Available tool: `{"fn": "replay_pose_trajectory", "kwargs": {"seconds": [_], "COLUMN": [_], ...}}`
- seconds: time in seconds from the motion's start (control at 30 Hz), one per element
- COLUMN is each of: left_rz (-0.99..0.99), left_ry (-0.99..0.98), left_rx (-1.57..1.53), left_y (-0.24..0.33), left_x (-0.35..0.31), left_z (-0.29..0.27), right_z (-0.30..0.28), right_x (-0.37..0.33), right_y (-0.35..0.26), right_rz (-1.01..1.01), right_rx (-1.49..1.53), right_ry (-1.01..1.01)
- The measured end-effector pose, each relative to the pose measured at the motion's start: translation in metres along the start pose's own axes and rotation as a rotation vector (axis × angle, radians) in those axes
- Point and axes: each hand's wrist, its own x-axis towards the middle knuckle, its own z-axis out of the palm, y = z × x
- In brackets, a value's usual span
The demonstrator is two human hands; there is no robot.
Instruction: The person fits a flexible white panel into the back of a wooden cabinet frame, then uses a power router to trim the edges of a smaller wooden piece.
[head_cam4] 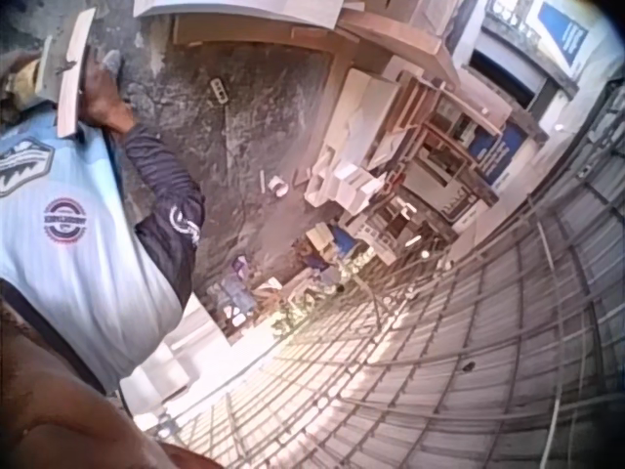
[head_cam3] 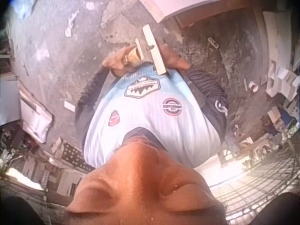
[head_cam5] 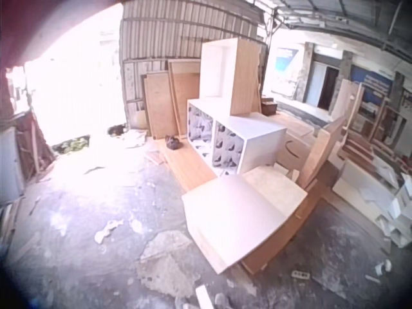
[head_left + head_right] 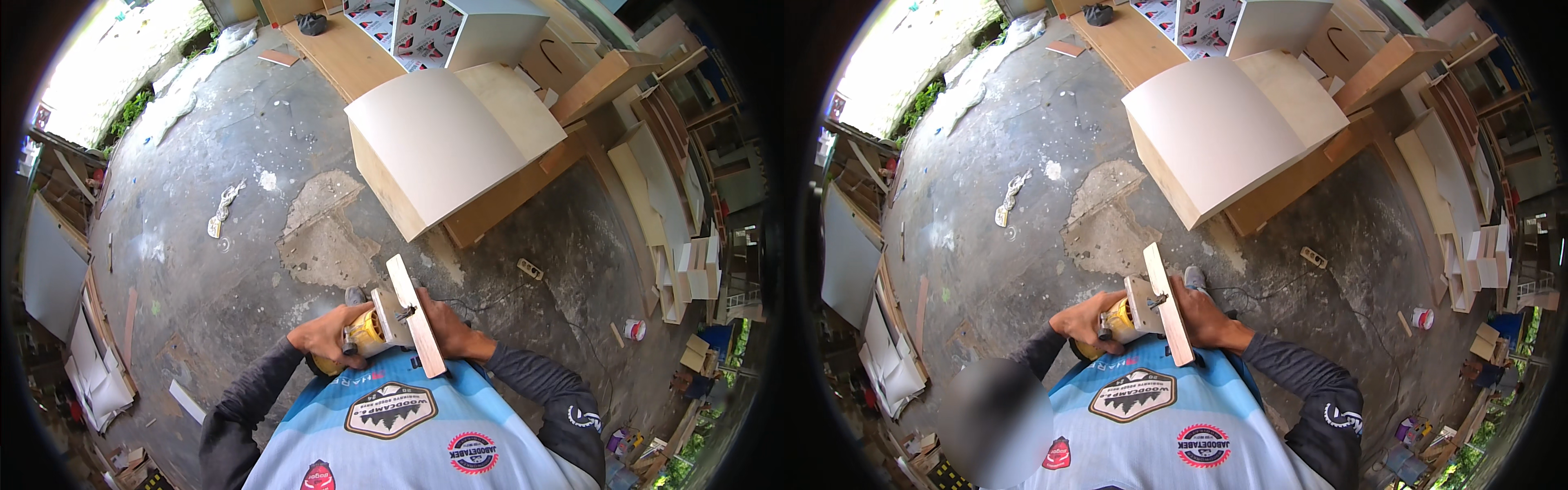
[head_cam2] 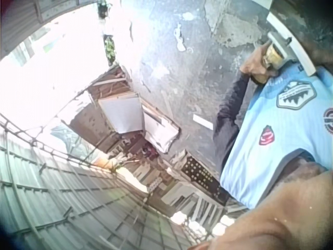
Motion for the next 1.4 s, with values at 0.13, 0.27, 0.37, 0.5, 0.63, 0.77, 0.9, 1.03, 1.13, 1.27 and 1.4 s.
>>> {"fn": "replay_pose_trajectory", "kwargs": {"seconds": [0.13, 0.27, 0.37, 0.5, 0.63, 0.77, 0.9, 1.03, 1.13, 1.27, 1.4], "left_rz": [-0.006, 0.002, -0.01, 0.0, 0.04, 0.002, -0.065, -0.142, -0.18, -0.011, -0.053], "left_ry": [0.0, -0.001, -0.006, 0.009, 0.016, 0.014, 0.025, -0.001, -0.043, -0.176, -0.137], "left_rx": [-0.023, -0.007, 0.033, 0.052, 0.018, -0.047, -0.149, -0.232, -0.29, -0.412, -0.792], "left_y": [-0.002, 0.0, 0.001, 0.001, -0.001, 0.001, -0.002, 0.0, -0.011, -0.039, -0.067], "left_x": [-0.004, -0.002, -0.001, -0.003, -0.005, -0.009, -0.013, -0.013, -0.014, -0.015, -0.017], "left_z": [-0.002, -0.004, -0.008, -0.008, -0.012, -0.014, -0.018, -0.02, -0.026, -0.044, -0.047], "right_z": [-0.013, 0.0, 0.005, 0.011, -0.002, -0.01, -0.001, 0.011, 0.009, 0.02, 0.023], "right_x": [0.01, 0.009, 0.01, 0.012, 0.024, 0.026, 0.029, 0.03, 0.033, 0.046, 0.053], "right_y": [-0.018, -0.003, 0.002, 0.003, 0.006, -0.01, -0.002, 0.01, 0.005, 0.021, 0.011], "right_rz": [0.081, -0.018, -0.005, -0.046, 0.159, 0.123, 0.06, -0.007, -0.041, 0.011, 0.043], "right_rx": [0.139, 0.031, 0.046, 0.03, -0.029, 0.17, 0.246, 0.181, 0.313, 0.426, 0.567], "right_ry": [-0.072, 0.01, 0.037, 0.076, -0.113, -0.116, -0.072, -0.015, 0.013, -0.022, 0.018]}}
